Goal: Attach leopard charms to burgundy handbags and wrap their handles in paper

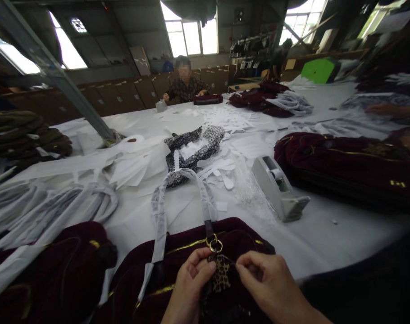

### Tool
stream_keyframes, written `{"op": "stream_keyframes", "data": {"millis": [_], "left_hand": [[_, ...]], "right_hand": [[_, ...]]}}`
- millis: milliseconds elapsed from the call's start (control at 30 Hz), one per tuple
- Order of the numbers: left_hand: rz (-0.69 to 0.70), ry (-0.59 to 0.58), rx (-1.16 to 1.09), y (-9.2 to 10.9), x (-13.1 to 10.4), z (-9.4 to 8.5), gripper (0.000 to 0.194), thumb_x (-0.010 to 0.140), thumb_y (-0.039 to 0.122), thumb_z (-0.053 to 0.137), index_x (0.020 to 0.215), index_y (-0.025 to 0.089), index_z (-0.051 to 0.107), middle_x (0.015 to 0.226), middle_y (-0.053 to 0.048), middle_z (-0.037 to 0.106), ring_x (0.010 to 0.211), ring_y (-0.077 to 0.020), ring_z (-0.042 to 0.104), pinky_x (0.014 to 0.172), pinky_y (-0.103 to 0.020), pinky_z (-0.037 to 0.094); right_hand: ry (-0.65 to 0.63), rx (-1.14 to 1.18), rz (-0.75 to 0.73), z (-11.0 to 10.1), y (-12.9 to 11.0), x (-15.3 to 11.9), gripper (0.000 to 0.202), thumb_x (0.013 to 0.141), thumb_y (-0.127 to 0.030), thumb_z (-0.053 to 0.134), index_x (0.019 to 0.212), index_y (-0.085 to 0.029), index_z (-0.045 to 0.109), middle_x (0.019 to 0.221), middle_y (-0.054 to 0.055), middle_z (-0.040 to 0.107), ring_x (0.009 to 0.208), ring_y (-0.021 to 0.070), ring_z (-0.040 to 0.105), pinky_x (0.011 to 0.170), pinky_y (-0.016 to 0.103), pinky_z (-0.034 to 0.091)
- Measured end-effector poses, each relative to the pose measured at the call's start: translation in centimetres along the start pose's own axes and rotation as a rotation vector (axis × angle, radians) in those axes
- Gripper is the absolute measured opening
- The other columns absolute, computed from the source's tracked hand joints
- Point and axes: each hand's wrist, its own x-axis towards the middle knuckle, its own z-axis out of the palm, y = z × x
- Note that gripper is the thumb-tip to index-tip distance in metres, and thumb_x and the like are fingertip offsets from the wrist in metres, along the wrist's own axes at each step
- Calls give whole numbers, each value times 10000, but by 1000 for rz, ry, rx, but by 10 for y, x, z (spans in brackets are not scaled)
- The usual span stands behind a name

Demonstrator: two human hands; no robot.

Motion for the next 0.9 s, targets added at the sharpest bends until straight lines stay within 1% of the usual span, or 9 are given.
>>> {"op": "stream_keyframes", "data": {"millis": [100, 200, 333, 500, 633, 700, 800, 900], "left_hand": [[7, -4, -18, -1, 0, 1, 437, 546, 307, 805, 882, 168, 562, 758, -52, 679, 662, -184, 645, 636, -281, 500], [22, -8, -19, -1, 0, 2, 433, 541, 299, 810, 868, 167, 558, 772, -56, 680, 687, -184, 645, 652, -277, 497], [33, 0, 0, 1, -1, 3, 442, 525, 310, 817, 858, 164, 566, 776, -61, 683, 691, -187, 644, 656, -279, 498], [27, -17, 36, 0, 1, 1, 448, 510, 302, 826, 844, 165, 560, 768, -65, 688, 655, -177, 637, 646, -285, 500], [69, -4, 152, -1, 2, -2, 441, 524, 299, 821, 849, 157, 557, 768, -64, 687, 676, -174, 635, 655, -271, 492], [90, 2, 200, 0, 2, -3, 424, 547, 325, 805, 851, 151, 566, 758, -60, 686, 676, -170, 633, 652, -260, 487], [98, 17, 240, 5, 0, -3, 371, 636, 399, 729, 867, 145, 585, 731, -56, 681, 650, -160, 626, 609, -237, 474], [121, 43, 301, 12, -1, -3, 314, 665, 378, 698, 849, 142, 599, 674, -35, 668, 600, -136, 606, 562, -205, 453]], "right_hand": [[7, -34, -16, 4, -1, 3, 183, 764, -256, 525, 653, -198, 660, 495, -13, 570, 445, 113, 491, 448, 220, 330], [4, -53, -44, 7, 1, 5, 183, 766, -237, 522, 651, -202, 660, 497, -12, 573, 441, 111, 489, 448, 219, 325], [-6, -65, -77, 9, 1, 6, 185, 776, -226, 512, 654, -201, 649, 509, -12, 575, 449, 109, 487, 454, 220, 320], [-14, -51, -67, 10, -2, 9, 193, 788, -235, 503, 660, -199, 642, 502, -17, 564, 448, 105, 481, 463, 219, 319], [-18, -45, -50, 13, -3, 11, 196, 791, -242, 502, 664, -200, 645, 514, -16, 570, 463, 109, 496, 464, 215, 318], [-21, -47, -32, 14, -4, 11, 203, 798, -236, 491, 672, -203, 647, 520, -20, 571, 469, 106, 501, 470, 212, 320], [-24, -53, -20, 15, -3, 11, 208, 808, -235, 478, 693, -208, 650, 528, -26, 571, 474, 102, 502, 485, 210, 327], [-37, -67, -3, 16, -3, 9, 207, 803, -257, 485, 686, -209, 649, 503, -31, 551, 457, 101, 491, 476, 211, 319]]}}
